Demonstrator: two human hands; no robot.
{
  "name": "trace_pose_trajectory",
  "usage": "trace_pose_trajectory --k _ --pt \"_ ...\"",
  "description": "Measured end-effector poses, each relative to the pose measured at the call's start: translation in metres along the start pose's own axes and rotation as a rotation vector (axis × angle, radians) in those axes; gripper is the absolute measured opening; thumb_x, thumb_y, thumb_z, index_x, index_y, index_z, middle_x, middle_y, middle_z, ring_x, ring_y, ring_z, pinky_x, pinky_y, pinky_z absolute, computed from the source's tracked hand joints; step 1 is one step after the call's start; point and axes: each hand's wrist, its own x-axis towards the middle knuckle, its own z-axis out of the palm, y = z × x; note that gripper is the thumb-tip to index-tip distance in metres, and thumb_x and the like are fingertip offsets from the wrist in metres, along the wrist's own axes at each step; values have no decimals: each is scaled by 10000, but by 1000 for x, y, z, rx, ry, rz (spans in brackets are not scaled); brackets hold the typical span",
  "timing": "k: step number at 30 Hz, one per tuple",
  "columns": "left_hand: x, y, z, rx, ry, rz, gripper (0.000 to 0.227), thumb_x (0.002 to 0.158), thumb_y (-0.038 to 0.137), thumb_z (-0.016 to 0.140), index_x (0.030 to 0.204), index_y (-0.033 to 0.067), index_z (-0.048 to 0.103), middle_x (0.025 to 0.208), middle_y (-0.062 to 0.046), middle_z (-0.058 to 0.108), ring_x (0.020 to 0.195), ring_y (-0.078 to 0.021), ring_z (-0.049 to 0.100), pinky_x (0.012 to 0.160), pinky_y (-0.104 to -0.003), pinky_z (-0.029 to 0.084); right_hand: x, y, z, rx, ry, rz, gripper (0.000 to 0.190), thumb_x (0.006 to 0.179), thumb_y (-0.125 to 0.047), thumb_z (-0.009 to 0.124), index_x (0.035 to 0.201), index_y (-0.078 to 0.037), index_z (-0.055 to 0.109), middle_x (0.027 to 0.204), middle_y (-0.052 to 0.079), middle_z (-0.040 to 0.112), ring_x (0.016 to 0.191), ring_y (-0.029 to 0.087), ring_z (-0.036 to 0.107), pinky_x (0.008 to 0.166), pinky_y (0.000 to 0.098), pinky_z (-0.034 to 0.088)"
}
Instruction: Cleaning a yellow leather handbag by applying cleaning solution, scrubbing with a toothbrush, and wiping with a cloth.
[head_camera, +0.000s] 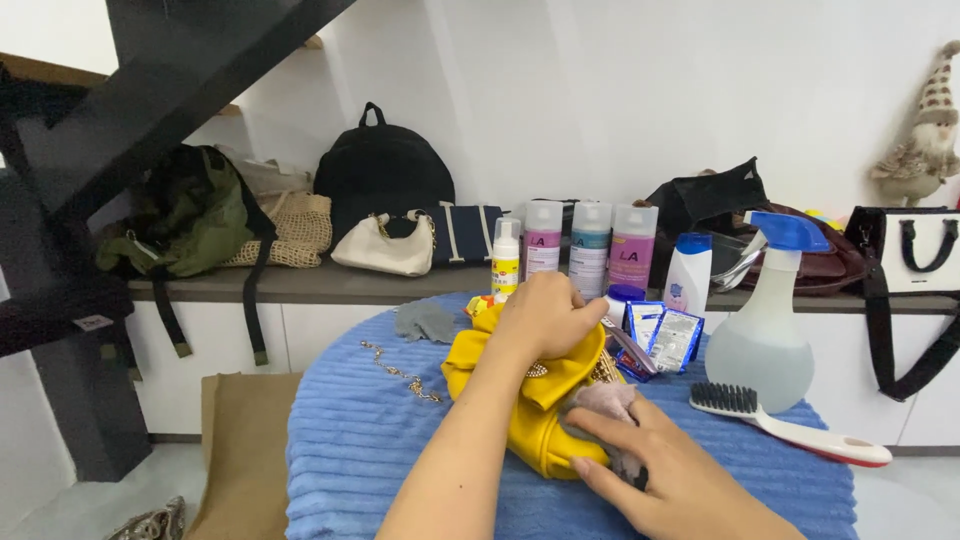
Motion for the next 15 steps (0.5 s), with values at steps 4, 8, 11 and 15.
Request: trace_pose_trajectory --k 4,8,11,15 --pt "3 -2 1 2 1 4 541 969 469 546 561 116 576 554 -42 518 558 -171 528 567 -334 452 -1 8 8 11 63 -162 539 908 -545 655 1428 -402 665 1396 16 563 1318 181 582 1141 364 401" --pt "1 -1 2 16 8 5 544 964 478 547 563 112 585 569 -50 538 570 -180 542 573 -348 460 -2 18 16 12 130 -310 525 939 -469 662 1445 -330 654 1429 93 524 1352 237 536 1159 397 331" --pt "3 -4 4 23 35 29 568 941 475 549 506 110 554 538 -59 529 556 -209 530 572 -392 450 0 23 20 43 183 -401 530 935 -417 690 1443 -275 645 1404 119 536 1305 259 562 1137 404 354" --pt "2 -3 3 19 29 27 574 951 466 554 501 111 535 526 -53 504 545 -202 508 571 -388 443 -3 15 12 15 33 -240 566 914 -476 685 1475 -441 620 1233 42 561 1153 196 572 1046 382 430"
